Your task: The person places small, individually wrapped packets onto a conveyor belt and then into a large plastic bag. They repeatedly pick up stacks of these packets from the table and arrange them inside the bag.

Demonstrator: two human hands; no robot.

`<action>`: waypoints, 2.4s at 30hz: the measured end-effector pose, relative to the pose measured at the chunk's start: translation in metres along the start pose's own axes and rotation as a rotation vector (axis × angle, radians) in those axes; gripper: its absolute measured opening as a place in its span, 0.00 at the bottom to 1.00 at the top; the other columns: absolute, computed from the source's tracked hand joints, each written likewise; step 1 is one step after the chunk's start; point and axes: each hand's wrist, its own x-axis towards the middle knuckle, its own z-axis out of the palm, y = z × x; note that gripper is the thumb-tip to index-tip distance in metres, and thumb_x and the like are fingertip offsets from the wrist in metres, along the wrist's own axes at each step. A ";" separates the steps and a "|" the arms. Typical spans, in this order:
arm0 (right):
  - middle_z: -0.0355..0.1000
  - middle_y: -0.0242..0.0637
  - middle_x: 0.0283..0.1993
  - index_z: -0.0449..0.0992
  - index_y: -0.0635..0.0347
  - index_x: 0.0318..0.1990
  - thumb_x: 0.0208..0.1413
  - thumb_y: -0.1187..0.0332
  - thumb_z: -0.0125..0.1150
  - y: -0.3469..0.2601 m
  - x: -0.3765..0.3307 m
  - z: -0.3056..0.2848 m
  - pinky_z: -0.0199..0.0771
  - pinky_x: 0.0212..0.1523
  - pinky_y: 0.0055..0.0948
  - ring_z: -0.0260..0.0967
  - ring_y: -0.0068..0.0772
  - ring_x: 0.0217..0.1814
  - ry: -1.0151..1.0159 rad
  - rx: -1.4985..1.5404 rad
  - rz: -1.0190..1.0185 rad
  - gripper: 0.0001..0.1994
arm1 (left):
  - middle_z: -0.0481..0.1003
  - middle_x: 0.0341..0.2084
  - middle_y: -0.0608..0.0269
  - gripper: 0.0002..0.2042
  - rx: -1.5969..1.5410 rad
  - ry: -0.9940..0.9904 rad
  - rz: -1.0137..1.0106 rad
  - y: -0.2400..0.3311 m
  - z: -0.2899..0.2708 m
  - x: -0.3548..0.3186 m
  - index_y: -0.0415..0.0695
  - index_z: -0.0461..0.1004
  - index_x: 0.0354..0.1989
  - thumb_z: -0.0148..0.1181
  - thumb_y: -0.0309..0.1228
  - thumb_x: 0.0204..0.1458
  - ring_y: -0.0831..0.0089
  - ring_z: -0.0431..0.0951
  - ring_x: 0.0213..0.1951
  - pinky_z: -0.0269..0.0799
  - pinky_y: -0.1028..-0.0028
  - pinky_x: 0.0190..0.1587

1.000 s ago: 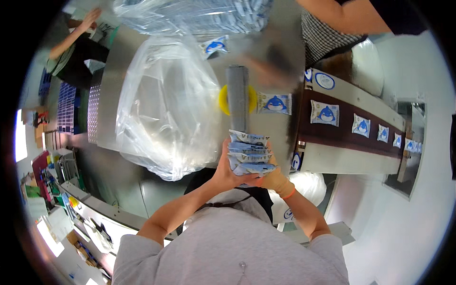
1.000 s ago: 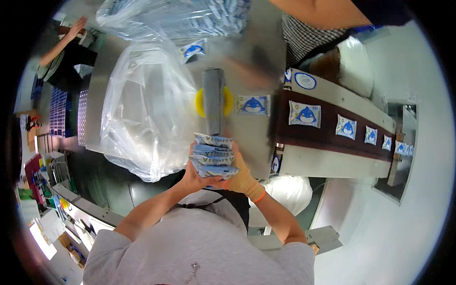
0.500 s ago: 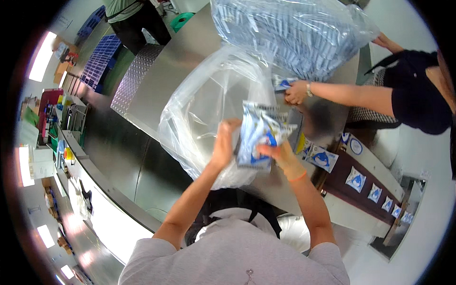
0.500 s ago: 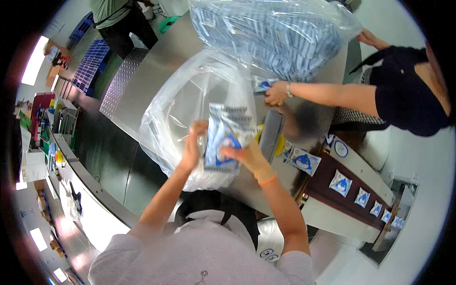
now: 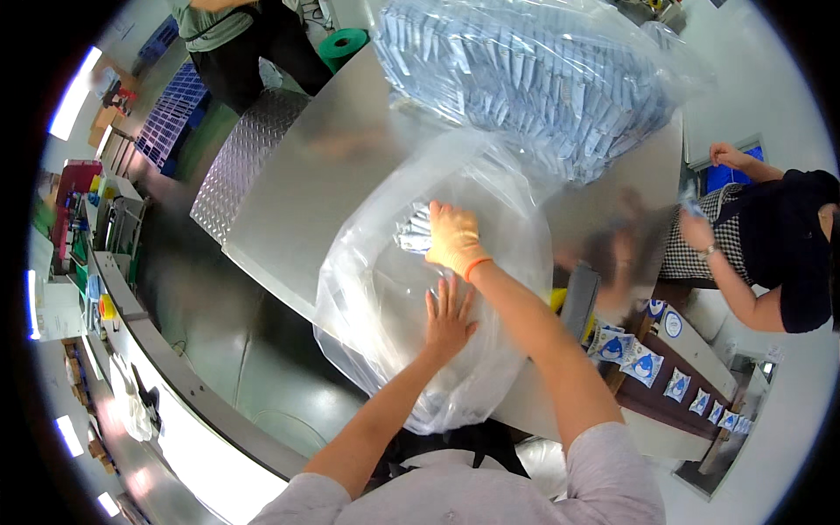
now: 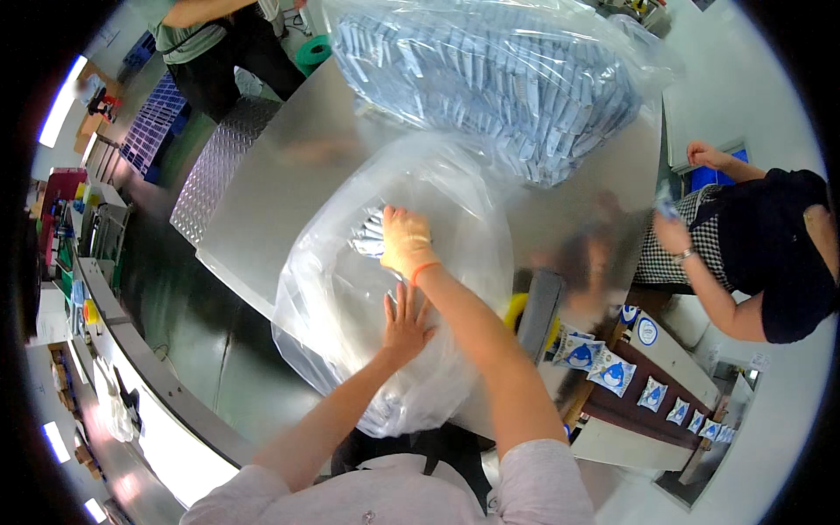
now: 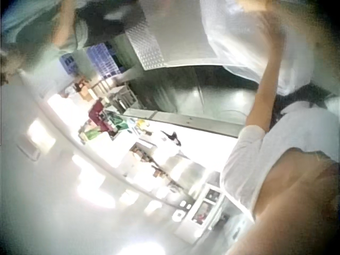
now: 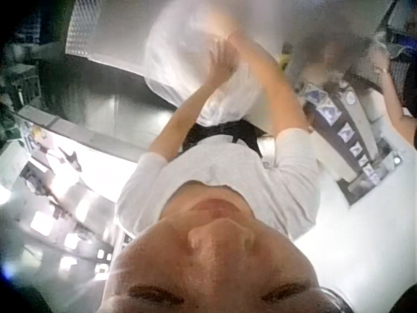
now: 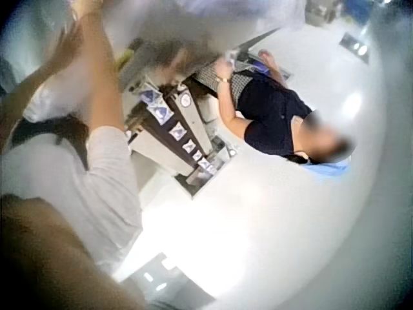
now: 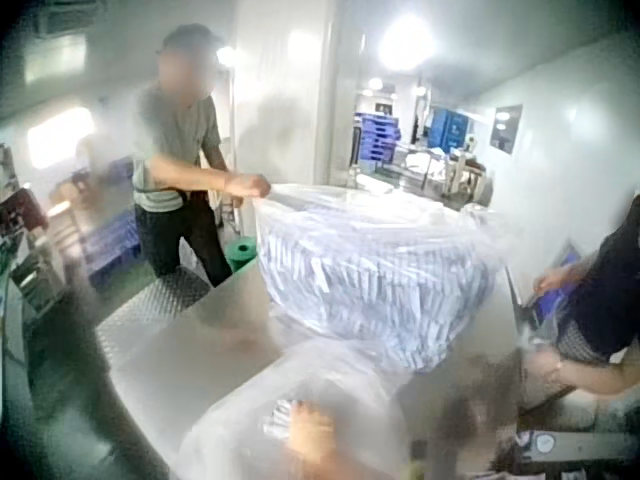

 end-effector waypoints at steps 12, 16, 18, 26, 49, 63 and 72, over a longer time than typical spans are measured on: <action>0.70 0.44 0.54 0.66 0.58 0.59 0.30 0.56 0.77 0.060 0.085 -0.030 0.70 0.54 0.42 0.69 0.45 0.56 0.205 -0.041 0.003 0.43 | 0.49 0.68 0.44 0.35 -0.106 -0.179 0.006 -0.006 -0.044 -0.009 0.45 0.55 0.68 0.57 0.43 0.52 0.46 0.46 0.70 0.44 0.43 0.67; 0.70 0.44 0.54 0.65 0.59 0.60 0.29 0.56 0.78 0.060 0.088 -0.032 0.70 0.54 0.45 0.69 0.45 0.56 0.169 -0.018 -0.013 0.45 | 0.59 0.58 0.35 0.29 -0.371 0.221 -0.039 -0.042 -0.037 0.096 0.30 0.58 0.59 0.55 0.24 0.46 0.39 0.60 0.58 0.57 0.51 0.63; 0.70 0.45 0.55 0.64 0.59 0.62 0.29 0.57 0.79 0.053 0.088 -0.027 0.68 0.55 0.47 0.68 0.46 0.58 0.224 0.007 -0.001 0.47 | 0.56 0.62 0.32 0.29 -0.439 0.593 -0.030 -0.065 -0.032 0.143 0.26 0.56 0.62 0.48 0.17 0.47 0.40 0.55 0.65 0.52 0.52 0.68; 0.70 0.42 0.54 0.73 0.56 0.49 0.43 0.60 0.67 0.045 -0.104 -0.048 0.61 0.60 0.39 0.66 0.42 0.55 0.548 0.390 -0.114 0.24 | 0.48 0.70 0.45 0.35 -0.508 0.500 0.075 -0.072 -0.031 0.151 0.43 0.49 0.70 0.55 0.29 0.54 0.48 0.52 0.69 0.52 0.59 0.68; 0.65 0.46 0.62 0.57 0.52 0.68 0.34 0.65 0.75 0.431 -0.353 -0.009 0.62 0.64 0.38 0.59 0.46 0.66 -0.445 0.431 0.059 0.49 | 0.44 0.70 0.39 0.36 -0.084 0.633 0.099 -0.058 -0.030 0.148 0.39 0.45 0.71 0.45 0.16 0.49 0.42 0.52 0.68 0.60 0.57 0.64; 0.66 0.43 0.53 0.68 0.61 0.54 0.29 0.57 0.74 0.229 -0.440 0.132 0.54 0.64 0.48 0.60 0.44 0.62 0.019 -0.197 0.123 0.38 | 0.43 0.71 0.44 0.39 -0.133 0.666 0.110 -0.062 -0.020 0.150 0.43 0.46 0.71 0.48 0.15 0.46 0.46 0.50 0.70 0.58 0.59 0.65; 0.69 0.42 0.57 0.60 0.62 0.63 0.27 0.63 0.81 0.164 -0.501 0.101 0.59 0.64 0.33 0.64 0.37 0.63 -0.100 1.370 0.633 0.50 | 0.41 0.72 0.49 0.41 -0.226 0.494 -0.023 -0.065 -0.030 0.148 0.45 0.45 0.72 0.54 0.19 0.46 0.49 0.50 0.70 0.52 0.60 0.69</action>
